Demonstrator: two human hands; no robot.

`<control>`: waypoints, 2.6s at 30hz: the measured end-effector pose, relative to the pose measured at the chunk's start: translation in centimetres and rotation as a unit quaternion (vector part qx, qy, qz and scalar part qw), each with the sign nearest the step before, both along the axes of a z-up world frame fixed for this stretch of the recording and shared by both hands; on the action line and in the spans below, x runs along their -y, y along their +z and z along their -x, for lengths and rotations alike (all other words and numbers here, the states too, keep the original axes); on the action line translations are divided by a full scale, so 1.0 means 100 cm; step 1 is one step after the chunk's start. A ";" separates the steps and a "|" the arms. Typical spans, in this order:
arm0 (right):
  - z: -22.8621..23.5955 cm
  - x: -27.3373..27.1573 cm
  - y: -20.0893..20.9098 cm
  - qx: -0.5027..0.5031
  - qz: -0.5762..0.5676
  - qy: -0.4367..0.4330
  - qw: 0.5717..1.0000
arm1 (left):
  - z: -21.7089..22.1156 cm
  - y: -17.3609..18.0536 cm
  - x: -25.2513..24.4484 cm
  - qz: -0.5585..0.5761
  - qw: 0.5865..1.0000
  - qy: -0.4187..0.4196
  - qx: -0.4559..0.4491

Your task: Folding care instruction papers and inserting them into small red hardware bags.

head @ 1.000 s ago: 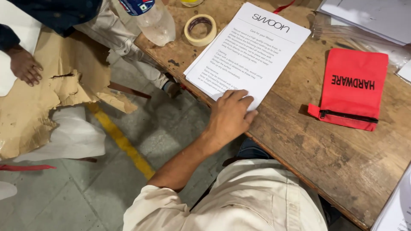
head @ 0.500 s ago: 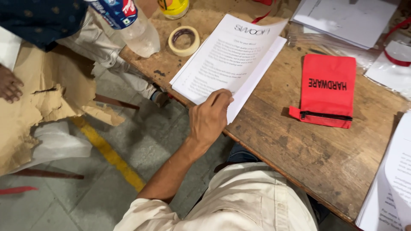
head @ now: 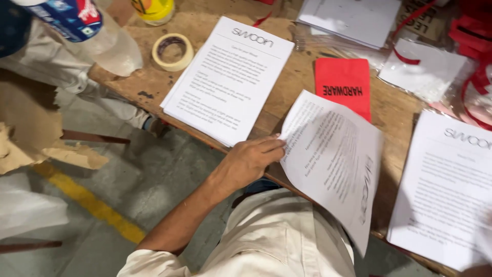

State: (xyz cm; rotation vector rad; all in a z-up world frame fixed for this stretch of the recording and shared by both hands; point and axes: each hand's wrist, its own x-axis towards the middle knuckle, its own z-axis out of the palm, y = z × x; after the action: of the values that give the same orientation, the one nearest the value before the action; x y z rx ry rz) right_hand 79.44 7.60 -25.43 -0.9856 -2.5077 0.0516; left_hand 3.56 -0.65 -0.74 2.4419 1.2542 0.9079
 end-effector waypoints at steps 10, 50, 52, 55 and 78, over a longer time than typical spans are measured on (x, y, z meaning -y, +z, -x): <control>0.402 0.111 0.322 0.038 0.029 0.007 0.999 | 0.000 0.006 -0.001 0.167 0.984 0.054 0.023; 0.383 0.153 0.296 -0.311 0.044 -0.351 0.882 | -0.012 -0.024 -0.054 0.320 0.914 -0.040 0.248; 0.389 0.146 0.298 -0.310 0.011 -0.422 0.852 | -0.012 0.003 -0.049 0.257 0.934 -0.020 0.246; 0.396 0.147 0.293 -0.301 -0.035 -0.561 0.770 | -0.020 0.032 -0.023 0.197 0.947 0.048 0.249; 0.516 0.068 0.310 0.062 0.212 -0.175 0.959 | -0.077 0.019 0.025 0.317 0.897 -0.304 0.046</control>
State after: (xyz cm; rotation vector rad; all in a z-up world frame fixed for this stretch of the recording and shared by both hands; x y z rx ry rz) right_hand 27.88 0.84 5.62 -1.6393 -2.4409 0.4441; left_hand 11.23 -3.14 1.19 2.0109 0.5442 0.3481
